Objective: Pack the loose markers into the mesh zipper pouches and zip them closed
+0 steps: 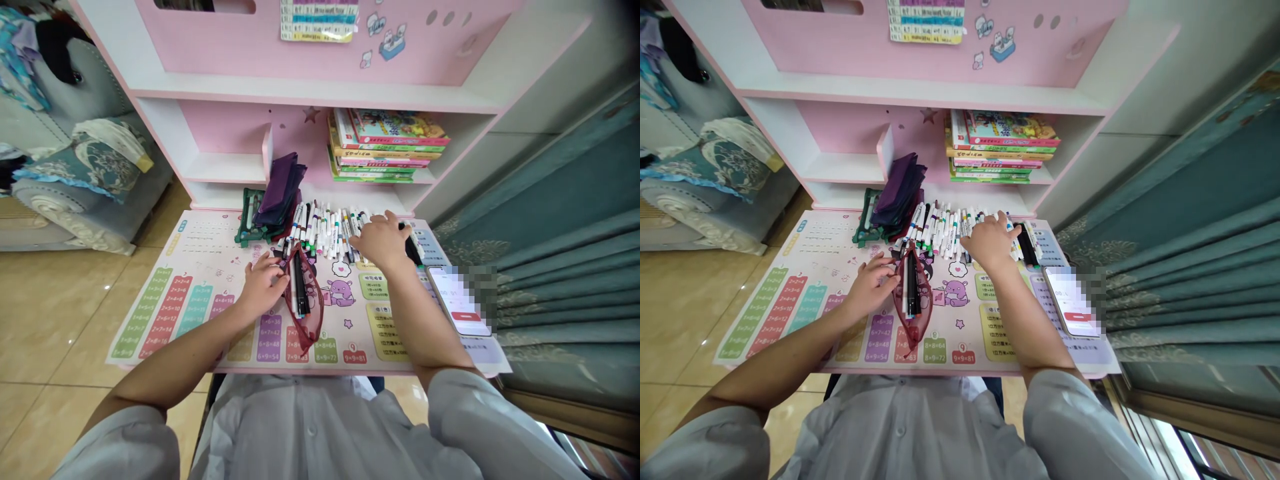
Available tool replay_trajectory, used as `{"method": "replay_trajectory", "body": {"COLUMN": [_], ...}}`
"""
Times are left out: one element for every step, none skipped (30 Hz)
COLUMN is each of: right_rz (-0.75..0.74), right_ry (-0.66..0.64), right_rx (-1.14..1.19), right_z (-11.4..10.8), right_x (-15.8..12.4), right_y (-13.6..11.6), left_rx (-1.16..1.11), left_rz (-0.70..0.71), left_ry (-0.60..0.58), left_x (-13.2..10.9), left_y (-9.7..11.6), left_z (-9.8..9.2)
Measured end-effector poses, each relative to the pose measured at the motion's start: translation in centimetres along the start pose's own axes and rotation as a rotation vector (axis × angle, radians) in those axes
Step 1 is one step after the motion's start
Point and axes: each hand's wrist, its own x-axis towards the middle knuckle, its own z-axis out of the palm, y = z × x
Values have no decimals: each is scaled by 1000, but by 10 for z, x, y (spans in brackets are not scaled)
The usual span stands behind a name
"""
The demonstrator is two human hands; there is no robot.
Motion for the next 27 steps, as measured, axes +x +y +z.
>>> {"method": "replay_trajectory", "body": {"right_rz": [-35,-76,-124,-183,-246,-316,-383,-441,-491,-528,-550,-560,-560,-557,-552,-547,-549,-553,-557,-561,-564,-566,-568,-568,-566,-562,-560], "right_ry": [17,23,14,-4,-25,-59,-91,-122,-154,-180,-200,-216,-225,-230,-233,-237,-248,-260,-273,-284,-293,-299,-302,-302,-300,-296,-291], "right_rx": [18,37,62,86,109,125,135,136,130,116,96,73,49,28,13,4,0,0,0,-1,-3,-6,-7,-7,-5,-2,1], "right_z": [-7,-15,-22,-29,-35,-39,-42,-43,-43,-42,-40,-38,-36,-33,-30,-27,-23,-20,-17,-14,-12,-11,-10,-11,-13,-15,-18], "right_x": [-9,-19,-30,-40,-50,-60,-69,-77,-83,-88,-93,-96,-98,-100,-101,-101,-101,-101,-100,-100,-100,-100,-100,-101,-102,-102,-103], "right_y": [-2,-4,-7,-10,-13,-17,-20,-24,-28,-31,-35,-38,-42,-45,-48,-52,-55,-58,-61,-63,-65,-66,-66,-65,-64,-63,-61], "left_rx": [-2,-6,-11,-16,-20,-22,-22,-20,-16,-12,-6,-2,2,4,4,3,1,-3,-6,-7,-8,-9,-8,-6,-4,-1,3], "left_rz": [-1,-1,0,1,-1,-3,-6,-9,-10,-9,-9,-6,-5,-4,-4,-4,-3,-2,-1,2,7,11,13,14,15,14,13], "left_ry": [-4,-5,-6,-4,-2,1,2,2,0,-3,-7,-11,-15,-16,-16,-14,-11,-6,-2,2,6,9,11,10,7,3,-2], "left_x": [0,0,0,0,0,0,0,1,1,1,1,1,1,0,0,0,0,0,0,0,0,0,0,0,0,0,0], "left_y": [0,0,0,-1,-1,-1,-1,-1,-1,-1,0,0,0,1,1,1,1,1,1,1,1,1,0,0,1,1,1], "left_z": [0,0,0,0,0,0,1,1,1,1,1,0,0,-1,-1,-1,-1,-1,-1,-1,-1,-1,-1,-1,-1,-1,-2]}}
